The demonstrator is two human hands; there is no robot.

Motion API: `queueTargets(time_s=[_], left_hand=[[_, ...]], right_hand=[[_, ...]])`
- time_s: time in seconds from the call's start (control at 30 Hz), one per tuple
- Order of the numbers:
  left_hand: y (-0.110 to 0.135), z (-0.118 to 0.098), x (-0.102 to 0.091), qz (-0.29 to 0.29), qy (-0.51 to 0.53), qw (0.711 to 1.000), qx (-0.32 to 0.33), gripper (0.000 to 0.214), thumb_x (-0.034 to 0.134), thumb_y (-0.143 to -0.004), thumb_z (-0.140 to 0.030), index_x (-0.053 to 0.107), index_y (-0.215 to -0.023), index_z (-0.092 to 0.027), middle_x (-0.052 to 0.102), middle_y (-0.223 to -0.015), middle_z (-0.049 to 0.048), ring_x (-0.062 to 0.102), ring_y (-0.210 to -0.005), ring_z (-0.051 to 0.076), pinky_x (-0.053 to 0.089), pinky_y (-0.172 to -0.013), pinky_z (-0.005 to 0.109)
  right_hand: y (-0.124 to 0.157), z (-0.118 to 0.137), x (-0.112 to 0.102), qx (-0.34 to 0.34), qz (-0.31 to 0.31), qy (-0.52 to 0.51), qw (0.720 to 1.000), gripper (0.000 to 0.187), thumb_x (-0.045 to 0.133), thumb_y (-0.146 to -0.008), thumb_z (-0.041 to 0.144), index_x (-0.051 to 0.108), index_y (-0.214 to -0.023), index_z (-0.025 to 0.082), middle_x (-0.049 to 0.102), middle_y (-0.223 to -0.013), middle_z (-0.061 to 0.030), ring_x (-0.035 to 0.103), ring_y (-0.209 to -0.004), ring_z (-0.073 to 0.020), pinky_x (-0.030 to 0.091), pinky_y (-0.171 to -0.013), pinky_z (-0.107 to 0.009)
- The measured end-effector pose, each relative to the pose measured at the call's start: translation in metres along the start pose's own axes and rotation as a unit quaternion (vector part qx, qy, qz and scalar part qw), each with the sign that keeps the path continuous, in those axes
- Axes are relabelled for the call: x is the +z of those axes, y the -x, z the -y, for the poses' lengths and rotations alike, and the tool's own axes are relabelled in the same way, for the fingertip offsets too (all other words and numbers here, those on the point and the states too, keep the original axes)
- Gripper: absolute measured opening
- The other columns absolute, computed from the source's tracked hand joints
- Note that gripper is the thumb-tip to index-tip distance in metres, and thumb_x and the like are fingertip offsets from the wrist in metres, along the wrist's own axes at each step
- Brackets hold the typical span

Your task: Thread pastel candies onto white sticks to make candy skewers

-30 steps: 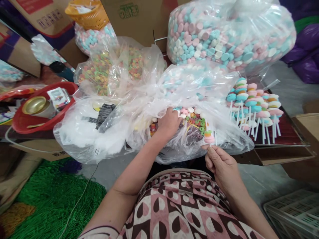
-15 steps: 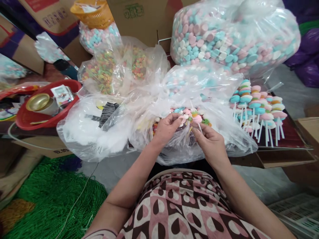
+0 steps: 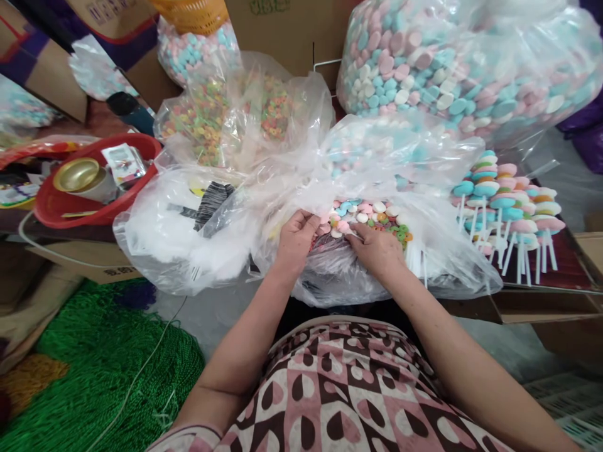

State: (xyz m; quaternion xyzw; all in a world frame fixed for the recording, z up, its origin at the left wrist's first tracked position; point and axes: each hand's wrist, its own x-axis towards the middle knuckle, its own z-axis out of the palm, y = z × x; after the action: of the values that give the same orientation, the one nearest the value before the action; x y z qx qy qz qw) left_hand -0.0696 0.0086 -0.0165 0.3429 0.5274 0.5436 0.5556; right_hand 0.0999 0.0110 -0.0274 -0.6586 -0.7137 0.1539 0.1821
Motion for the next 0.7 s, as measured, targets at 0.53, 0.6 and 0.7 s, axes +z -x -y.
queueTargets(time_s=[0.53,0.6,0.7], left_hand=[[0.019,0.007,0.031,0.123,-0.135,0.979,0.085,0.018,0.059,-0.086,-0.036,0.065,-0.09,-0.019,0.069,-0.087,0.0014,0.064,-0.083,0.013,0.051,-0.082,0.026],[0.023,0.008,0.036,0.154,-0.105,0.98,0.068,0.02,0.056,-0.088,-0.035,0.065,-0.095,-0.019,0.069,-0.089,0.002,0.063,-0.082,0.013,0.051,-0.081,0.026],[0.025,0.009,0.039,0.159,-0.074,0.984,0.033,0.02,0.059,-0.086,-0.035,0.064,-0.095,-0.018,0.068,-0.086,0.001,0.062,-0.076,0.011,0.049,-0.076,0.025]], right_hand=[[0.034,0.013,-0.025,0.064,-0.102,-0.38,0.917,0.022,0.068,-0.078,0.039,0.062,-0.089,0.022,0.04,-0.055,0.008,0.032,-0.049,-0.01,0.028,-0.048,-0.025],[0.035,0.013,-0.025,0.074,-0.091,-0.401,0.908,0.02,0.067,-0.079,0.038,0.06,-0.089,0.022,0.038,-0.053,0.009,0.03,-0.047,-0.0095,0.026,-0.047,-0.025],[0.037,0.012,-0.027,0.064,-0.073,-0.417,0.904,0.024,0.066,-0.081,0.038,0.059,-0.096,0.021,0.046,-0.057,0.0074,0.038,-0.049,-0.0106,0.03,-0.048,-0.025]])
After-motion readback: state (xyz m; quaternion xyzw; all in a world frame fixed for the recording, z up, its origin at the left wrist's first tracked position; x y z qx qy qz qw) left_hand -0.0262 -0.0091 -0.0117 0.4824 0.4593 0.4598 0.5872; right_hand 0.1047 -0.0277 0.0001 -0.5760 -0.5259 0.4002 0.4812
